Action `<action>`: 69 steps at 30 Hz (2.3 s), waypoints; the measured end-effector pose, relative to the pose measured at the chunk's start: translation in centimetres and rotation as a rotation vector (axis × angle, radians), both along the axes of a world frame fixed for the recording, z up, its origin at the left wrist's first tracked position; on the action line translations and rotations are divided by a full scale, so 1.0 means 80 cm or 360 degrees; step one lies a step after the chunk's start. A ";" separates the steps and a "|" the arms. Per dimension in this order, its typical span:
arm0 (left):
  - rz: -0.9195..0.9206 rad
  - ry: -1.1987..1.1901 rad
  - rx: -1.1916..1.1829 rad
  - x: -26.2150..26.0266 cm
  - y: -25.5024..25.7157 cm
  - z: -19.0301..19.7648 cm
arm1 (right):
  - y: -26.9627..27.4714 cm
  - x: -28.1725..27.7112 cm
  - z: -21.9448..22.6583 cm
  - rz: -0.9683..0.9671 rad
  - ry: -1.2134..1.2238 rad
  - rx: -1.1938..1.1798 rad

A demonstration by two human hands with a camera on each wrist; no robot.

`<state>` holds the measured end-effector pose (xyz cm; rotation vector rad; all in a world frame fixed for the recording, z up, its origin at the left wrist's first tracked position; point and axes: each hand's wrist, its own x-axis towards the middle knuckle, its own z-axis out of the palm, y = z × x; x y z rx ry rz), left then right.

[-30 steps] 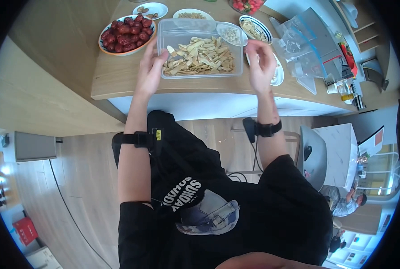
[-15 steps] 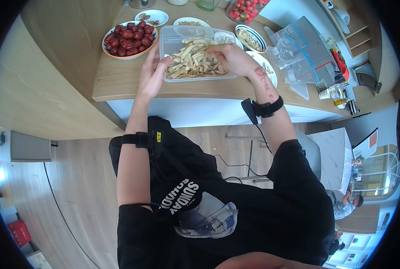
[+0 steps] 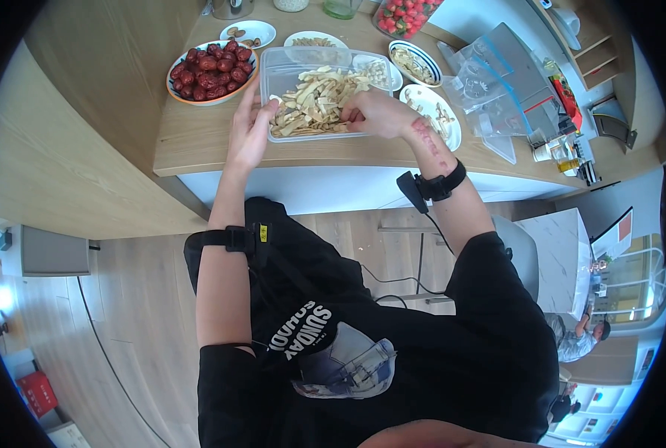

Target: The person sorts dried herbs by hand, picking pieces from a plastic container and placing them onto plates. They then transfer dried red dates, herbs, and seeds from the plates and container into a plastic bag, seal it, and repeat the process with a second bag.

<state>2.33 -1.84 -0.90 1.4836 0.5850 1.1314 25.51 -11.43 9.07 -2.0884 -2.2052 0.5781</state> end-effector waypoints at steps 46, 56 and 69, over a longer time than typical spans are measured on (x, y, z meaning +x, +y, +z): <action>0.0040 0.0028 0.0049 0.000 -0.004 0.002 | -0.013 -0.004 0.000 0.0117 0.0165 -0.0211; 0.0034 0.0058 0.0012 -0.002 -0.005 0.005 | -0.021 0.004 0.003 0.0192 0.0463 -0.0236; 0.0058 0.0105 0.0038 -0.003 -0.005 0.007 | 0.017 0.125 0.003 -0.0751 0.0868 0.1175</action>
